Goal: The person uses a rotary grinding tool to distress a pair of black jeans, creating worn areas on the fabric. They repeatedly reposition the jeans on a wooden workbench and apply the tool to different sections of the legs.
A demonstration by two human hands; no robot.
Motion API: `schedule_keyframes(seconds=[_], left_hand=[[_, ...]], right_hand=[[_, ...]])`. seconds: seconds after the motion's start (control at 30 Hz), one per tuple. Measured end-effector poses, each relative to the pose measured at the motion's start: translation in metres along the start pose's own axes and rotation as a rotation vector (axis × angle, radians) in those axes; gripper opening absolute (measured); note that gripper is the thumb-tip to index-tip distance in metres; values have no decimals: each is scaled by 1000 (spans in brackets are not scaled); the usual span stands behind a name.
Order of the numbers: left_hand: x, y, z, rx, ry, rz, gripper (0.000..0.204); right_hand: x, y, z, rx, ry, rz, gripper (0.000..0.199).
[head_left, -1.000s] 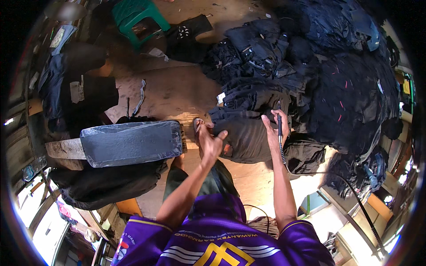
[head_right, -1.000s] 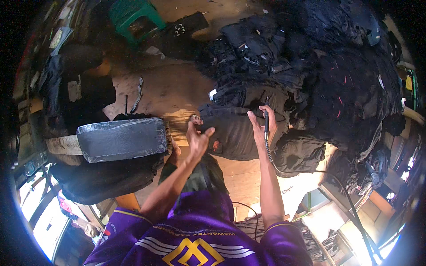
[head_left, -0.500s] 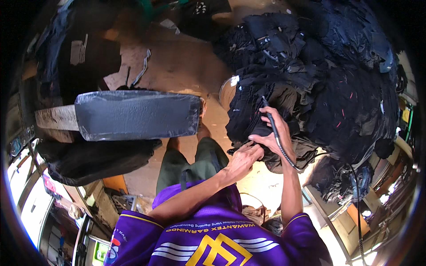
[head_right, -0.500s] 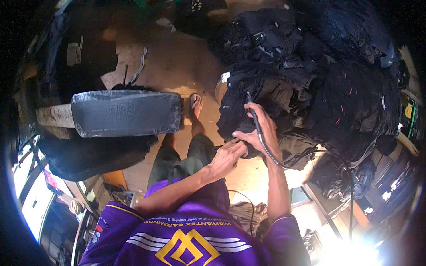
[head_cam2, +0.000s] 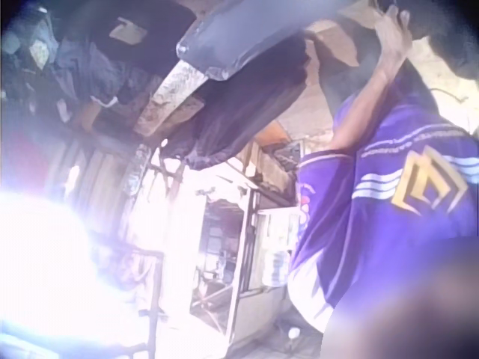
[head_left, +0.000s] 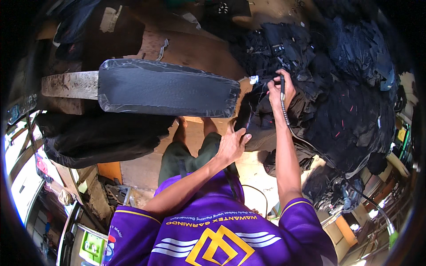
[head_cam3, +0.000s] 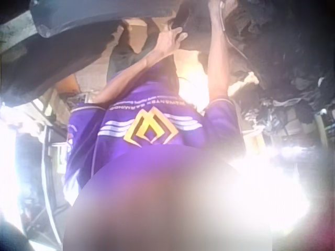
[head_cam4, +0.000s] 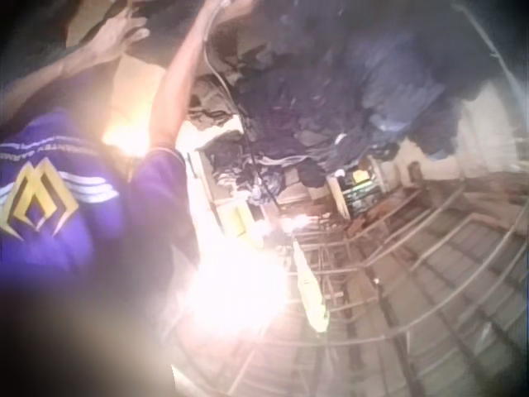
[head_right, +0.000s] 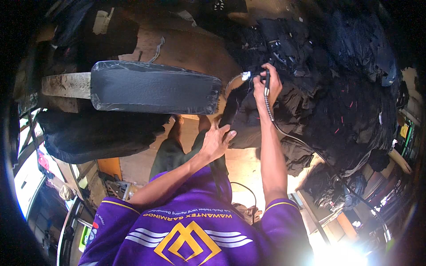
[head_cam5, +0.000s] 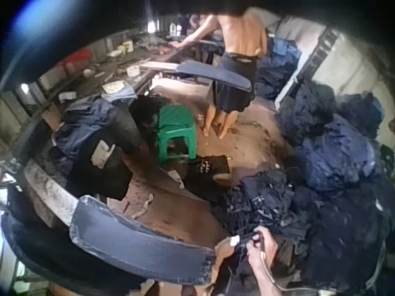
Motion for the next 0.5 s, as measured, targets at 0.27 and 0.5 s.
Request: schedule_keyframes(seconds=[0.27, 0.5], left_hand=[[-5, -156, 51, -125, -65, 32, 43], [55, -399, 123, -574, 2, 50, 28]], right_hand=[[187, 58, -21, -64, -248, -146, 44], [352, 120, -9, 84, -293, -562, 44]])
Point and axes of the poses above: each hand's wrist, its own z-axis away from the middle knuckle, its own y-axis out of the palm, x = y × z, the point moved 7 cm from there along -z, towards the middle knuckle, and after that the axes turned 4 degrees about z, right-handed, at the moved point
